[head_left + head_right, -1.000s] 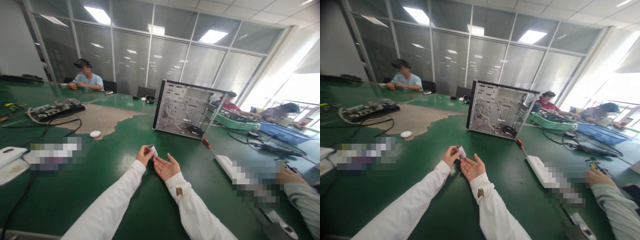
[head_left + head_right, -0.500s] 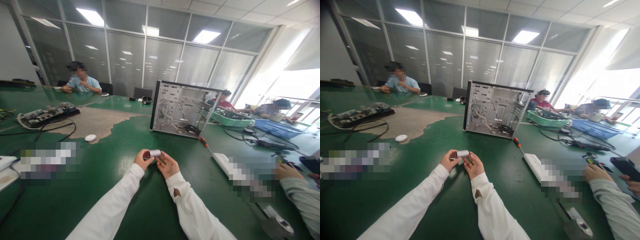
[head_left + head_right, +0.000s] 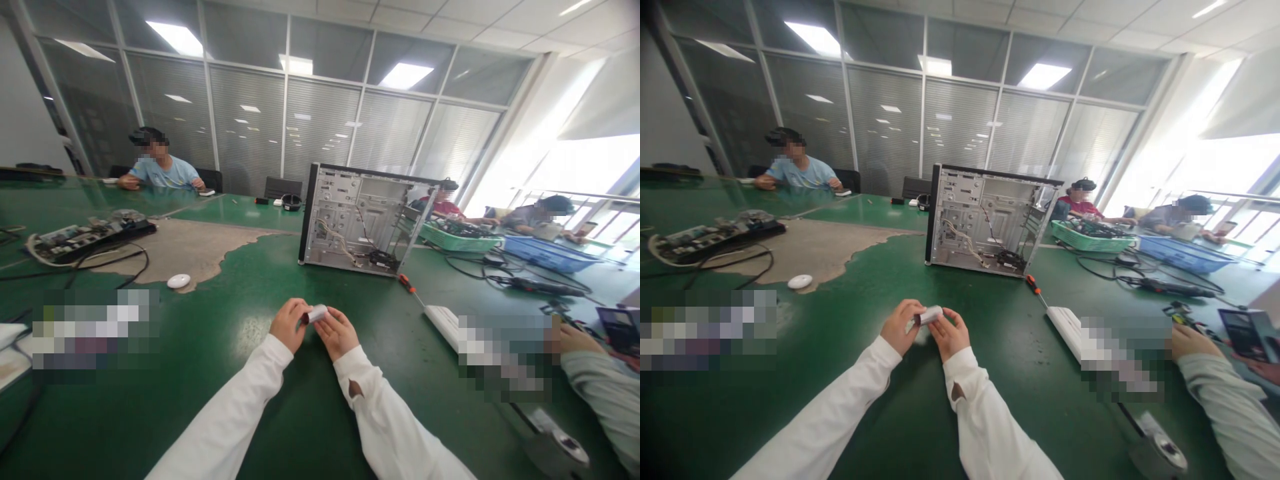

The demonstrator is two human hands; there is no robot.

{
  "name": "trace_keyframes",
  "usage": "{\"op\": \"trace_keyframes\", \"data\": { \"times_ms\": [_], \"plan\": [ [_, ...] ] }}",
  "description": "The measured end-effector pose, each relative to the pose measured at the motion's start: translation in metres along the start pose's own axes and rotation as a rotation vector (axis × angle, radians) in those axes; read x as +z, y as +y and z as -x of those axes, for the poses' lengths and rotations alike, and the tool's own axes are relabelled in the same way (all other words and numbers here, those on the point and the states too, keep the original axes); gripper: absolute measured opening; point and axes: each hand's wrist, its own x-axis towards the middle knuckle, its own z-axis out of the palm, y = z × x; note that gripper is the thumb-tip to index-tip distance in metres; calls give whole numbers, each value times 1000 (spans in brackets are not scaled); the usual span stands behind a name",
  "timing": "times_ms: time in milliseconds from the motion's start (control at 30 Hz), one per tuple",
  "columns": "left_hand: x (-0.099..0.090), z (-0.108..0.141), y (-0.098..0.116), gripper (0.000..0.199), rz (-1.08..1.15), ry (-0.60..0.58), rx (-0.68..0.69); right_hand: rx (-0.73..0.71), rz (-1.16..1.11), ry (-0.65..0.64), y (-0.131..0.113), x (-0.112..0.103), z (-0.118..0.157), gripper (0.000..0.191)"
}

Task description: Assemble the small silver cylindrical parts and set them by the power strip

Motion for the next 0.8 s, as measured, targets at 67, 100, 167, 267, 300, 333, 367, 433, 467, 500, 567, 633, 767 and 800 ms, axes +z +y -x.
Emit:
{"op": "trace_keyframes", "data": {
  "times_ms": [67, 100, 167, 267, 300, 333, 367, 433, 467, 500, 567, 633, 767, 800],
  "plan": [
    [-1, 0, 4, 31, -9, -41, 21, -5, 18, 40, 2, -2, -2, 28],
    [0, 0, 5, 31, -3, -49, 19, -10, 21, 52, 3, -4, -3, 29],
    [1, 2, 7, 32, 43, -49, -14, -29, 20, 58, 3, -6, -6, 32],
    [5, 4, 7, 46, 225, -60, -174, -95, 24, 44, 1, -9, -9, 34],
    [7, 4, 7, 49, 320, -73, -259, -120, 28, 35, 0, -9, -9, 35],
    [8, 3, 6, 49, 426, -90, -356, -145, 32, 25, -1, -9, -9, 34],
    [9, 2, 5, 41, 550, -113, -451, -168, 36, 13, -3, -8, -9, 34],
    [9, -1, 4, 35, 805, -149, -627, -207, 44, -22, -5, -5, -8, 35],
    [9, -2, 3, 36, 908, -149, -711, -225, 48, -44, -5, -3, -8, 35],
    [9, -4, 2, 37, 981, -153, -775, -240, 53, -66, -5, -2, -7, 35],
    [9, -6, 1, 38, 1065, -153, -844, -263, 64, -104, -6, 1, -6, 35],
    [9, -6, 0, 37, 1095, -156, -848, -271, 75, -122, -5, 2, -5, 35],
    [10, -2, -1, 37, 1040, -126, -791, -266, 89, -132, -6, 0, -6, 35],
    [11, -1, -1, 37, 1002, -111, -765, -264, 93, -137, -6, -1, -6, 34]
  ]
}}
